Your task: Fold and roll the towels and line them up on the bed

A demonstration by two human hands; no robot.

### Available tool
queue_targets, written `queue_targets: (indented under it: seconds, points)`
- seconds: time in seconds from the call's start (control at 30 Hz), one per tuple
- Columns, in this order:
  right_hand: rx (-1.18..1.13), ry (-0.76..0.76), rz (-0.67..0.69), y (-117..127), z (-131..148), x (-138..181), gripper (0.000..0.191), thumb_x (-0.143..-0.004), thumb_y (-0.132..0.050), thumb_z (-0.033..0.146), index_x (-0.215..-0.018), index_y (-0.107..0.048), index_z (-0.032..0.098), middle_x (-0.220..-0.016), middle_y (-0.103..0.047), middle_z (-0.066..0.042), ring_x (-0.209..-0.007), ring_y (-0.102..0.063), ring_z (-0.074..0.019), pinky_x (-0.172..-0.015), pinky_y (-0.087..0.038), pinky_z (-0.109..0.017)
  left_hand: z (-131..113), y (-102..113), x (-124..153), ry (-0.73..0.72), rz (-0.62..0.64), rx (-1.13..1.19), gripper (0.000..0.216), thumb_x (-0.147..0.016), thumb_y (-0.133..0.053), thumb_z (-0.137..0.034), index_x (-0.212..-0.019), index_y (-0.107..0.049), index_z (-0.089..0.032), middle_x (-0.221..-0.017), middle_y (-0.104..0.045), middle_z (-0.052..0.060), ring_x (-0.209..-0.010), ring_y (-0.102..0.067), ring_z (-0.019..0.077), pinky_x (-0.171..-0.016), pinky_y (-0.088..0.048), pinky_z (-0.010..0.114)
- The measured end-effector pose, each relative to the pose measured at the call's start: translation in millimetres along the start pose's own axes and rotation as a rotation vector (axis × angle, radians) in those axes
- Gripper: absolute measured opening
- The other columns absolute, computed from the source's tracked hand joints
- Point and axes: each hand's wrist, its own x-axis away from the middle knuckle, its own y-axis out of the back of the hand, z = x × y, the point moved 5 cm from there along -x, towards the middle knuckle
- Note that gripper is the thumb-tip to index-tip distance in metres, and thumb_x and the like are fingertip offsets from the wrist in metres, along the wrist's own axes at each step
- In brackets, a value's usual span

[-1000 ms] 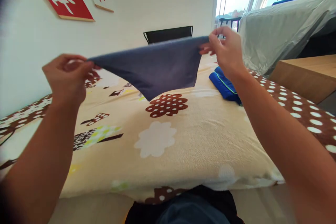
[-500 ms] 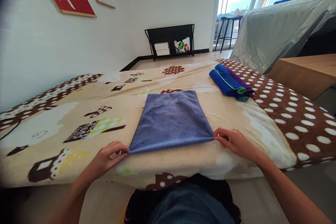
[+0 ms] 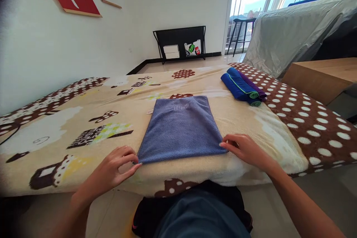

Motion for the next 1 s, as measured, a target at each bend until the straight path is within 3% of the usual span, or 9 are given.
queue_targets:
  seconds: [0.1,0.17,0.3,0.43,0.6,0.7,0.77,0.87,1.0]
  points:
    - [0.089,0.127,-0.202,-8,39,-32,0.039,-0.101,-0.043,0.051,-0.106,-0.069,0.023,-0.107,-0.072,-0.008,-0.099,-0.066,-0.0244,-0.091,-0.050,-0.040,-30,-5,-34,-0.011,-0.130,0.070,0.019,-0.096,-0.051,-0.031,-0.091,-0.067,-0.024,-0.099,-0.068,0.006,-0.097,-0.063,0.0227,-0.091,-0.050,0.038]
    - [0.165,0.211,-0.261,-29,70,-56,0.041,-0.102,-0.040,0.049,-0.123,-0.065,0.023,-0.129,-0.066,-0.010,-0.119,-0.061,-0.0271,-0.104,-0.045,-0.044,-44,-25,-64,-0.009,-0.169,0.109,0.026,-0.098,-0.045,-0.027,-0.112,-0.066,-0.025,-0.121,-0.068,0.008,-0.116,-0.061,0.0236,-0.102,-0.048,0.040]
    - [0.279,0.276,-0.218,-82,105,-87,0.058,-0.104,-0.034,0.048,-0.150,-0.044,0.014,-0.158,-0.038,-0.013,-0.147,-0.035,-0.0272,-0.118,-0.035,-0.048,-47,-80,-102,-0.001,-0.060,0.029,0.051,-0.098,-0.040,-0.026,-0.149,-0.043,-0.020,-0.159,-0.039,0.011,-0.148,-0.035,0.0250,-0.120,-0.033,0.047]
    - [0.338,0.190,-0.162,-98,73,-73,0.064,-0.104,-0.031,0.053,-0.153,-0.041,0.013,-0.159,-0.035,-0.011,-0.149,-0.031,-0.0243,-0.122,-0.030,-0.048,-20,-96,-75,0.115,-0.042,-0.116,0.055,-0.102,-0.039,-0.043,-0.154,-0.037,-0.027,-0.161,-0.036,0.008,-0.150,-0.031,0.0259,-0.121,-0.029,0.051]
    - [0.365,0.024,-0.224,-71,4,-21,0.062,-0.104,-0.029,0.054,-0.157,-0.035,0.021,-0.160,-0.032,-0.006,-0.150,-0.031,-0.0228,-0.123,-0.027,-0.049,10,-81,-7,0.250,-0.113,-0.232,0.055,-0.103,-0.034,-0.045,-0.156,-0.034,-0.027,-0.160,-0.037,0.006,-0.149,-0.032,0.0240,-0.121,-0.027,0.052]
    - [0.324,0.008,-0.208,-54,-9,-20,0.058,-0.104,-0.027,0.053,-0.150,-0.048,0.023,-0.156,-0.042,-0.006,-0.146,-0.039,-0.0230,-0.121,-0.033,-0.047,16,-70,-2,0.234,-0.050,-0.210,0.051,-0.103,-0.034,-0.044,-0.149,-0.046,-0.024,-0.154,-0.047,0.006,-0.144,-0.042,0.0244,-0.119,-0.032,0.051]
    - [0.318,-0.001,-0.255,-40,-8,-43,0.056,-0.104,-0.028,0.052,-0.141,-0.057,0.022,-0.156,-0.041,-0.008,-0.143,-0.042,-0.0254,-0.118,-0.036,-0.046,21,-58,-23,0.226,-0.025,-0.180,0.047,-0.101,-0.039,-0.045,-0.135,-0.062,-0.022,-0.140,-0.062,0.008,-0.131,-0.056,0.0257,-0.114,-0.038,0.048]
    - [0.341,0.035,-0.270,-29,-2,-105,0.057,-0.103,-0.031,0.049,-0.144,-0.053,0.016,-0.162,-0.030,-0.011,-0.147,-0.036,-0.0280,-0.121,-0.032,-0.046,33,-40,-84,0.241,-0.045,-0.103,0.040,-0.098,-0.045,-0.042,-0.117,-0.071,-0.018,-0.120,-0.073,0.008,-0.115,-0.066,0.0241,-0.107,-0.046,0.039]
    - [0.279,0.011,-0.080,-42,-13,-195,0.064,-0.103,-0.032,0.051,-0.155,-0.037,0.015,-0.164,-0.023,-0.011,-0.153,-0.022,-0.0256,-0.124,-0.021,-0.045,69,-35,-171,0.313,-0.125,-0.093,0.043,-0.095,-0.044,-0.027,-0.132,-0.061,-0.013,-0.142,-0.059,0.012,-0.134,-0.053,0.0237,-0.115,-0.037,0.037]
